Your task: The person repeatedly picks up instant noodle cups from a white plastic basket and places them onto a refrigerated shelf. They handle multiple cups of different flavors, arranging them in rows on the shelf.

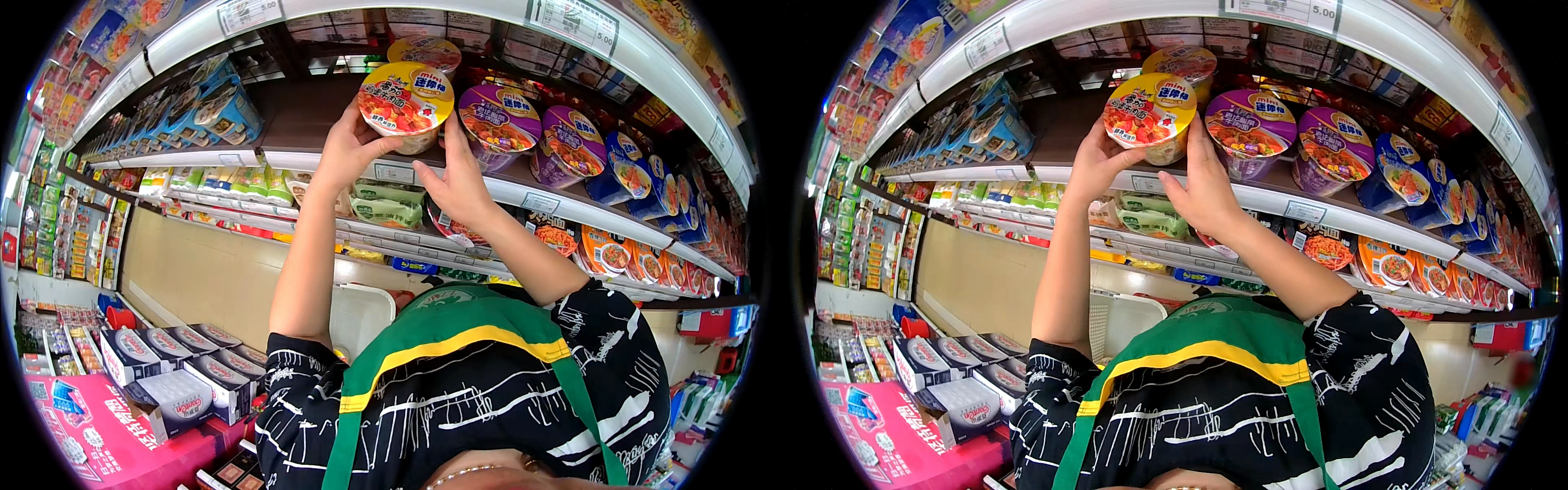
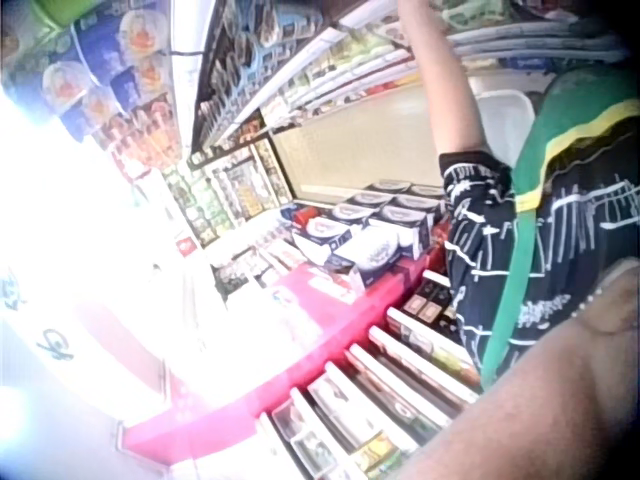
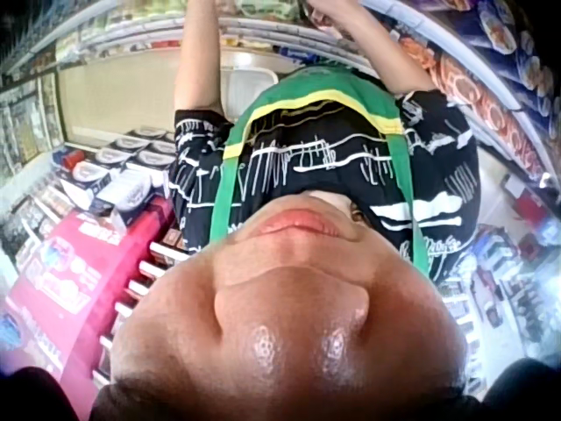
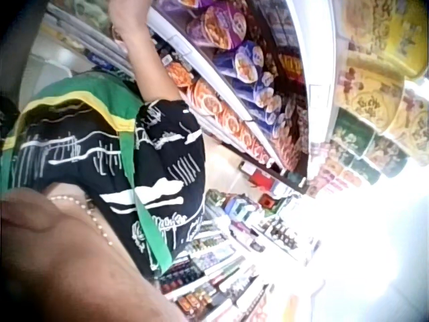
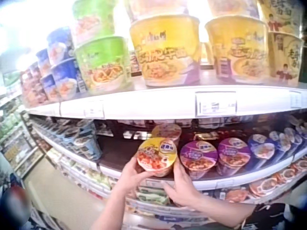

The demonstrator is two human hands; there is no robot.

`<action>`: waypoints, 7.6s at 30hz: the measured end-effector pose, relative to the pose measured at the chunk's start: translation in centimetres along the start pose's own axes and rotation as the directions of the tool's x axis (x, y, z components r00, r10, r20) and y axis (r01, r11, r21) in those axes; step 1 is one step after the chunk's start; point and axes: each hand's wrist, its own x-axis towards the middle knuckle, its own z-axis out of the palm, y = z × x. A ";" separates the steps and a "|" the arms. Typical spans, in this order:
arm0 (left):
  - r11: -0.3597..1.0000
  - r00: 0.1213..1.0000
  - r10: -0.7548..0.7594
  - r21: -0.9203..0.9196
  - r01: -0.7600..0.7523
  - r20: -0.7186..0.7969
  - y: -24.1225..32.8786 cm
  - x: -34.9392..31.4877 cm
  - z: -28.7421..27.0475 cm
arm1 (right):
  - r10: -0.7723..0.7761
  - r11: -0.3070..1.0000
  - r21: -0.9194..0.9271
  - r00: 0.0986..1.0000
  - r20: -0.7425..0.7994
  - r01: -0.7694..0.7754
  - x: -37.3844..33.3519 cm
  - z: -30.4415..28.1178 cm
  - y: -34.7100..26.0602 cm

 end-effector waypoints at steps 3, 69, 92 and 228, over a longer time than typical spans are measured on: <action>0.999 0.998 -0.039 0.014 0.039 0.048 -0.4 0.8 -0.3 | 0.068 0.998 -0.009 0.997 0.030 -0.068 0.0 0.1 0.4; 0.664 -0.421 -0.579 -0.704 0.254 -0.698 -23.8 -48.1 11.8 | 0.057 0.974 0.026 -0.355 0.933 0.225 -28.6 32.5 3.3; 0.994 0.444 0.047 0.087 0.070 -0.895 -3.2 -29.8 2.9 | -0.372 0.820 0.549 0.579 0.726 -0.161 -9.3 11.0 -3.5; 0.919 0.726 0.359 0.356 -0.167 -0.587 0.0 -6.1 -7.3 | -0.331 0.895 0.380 0.918 0.220 0.231 3.4 10.7 -5.1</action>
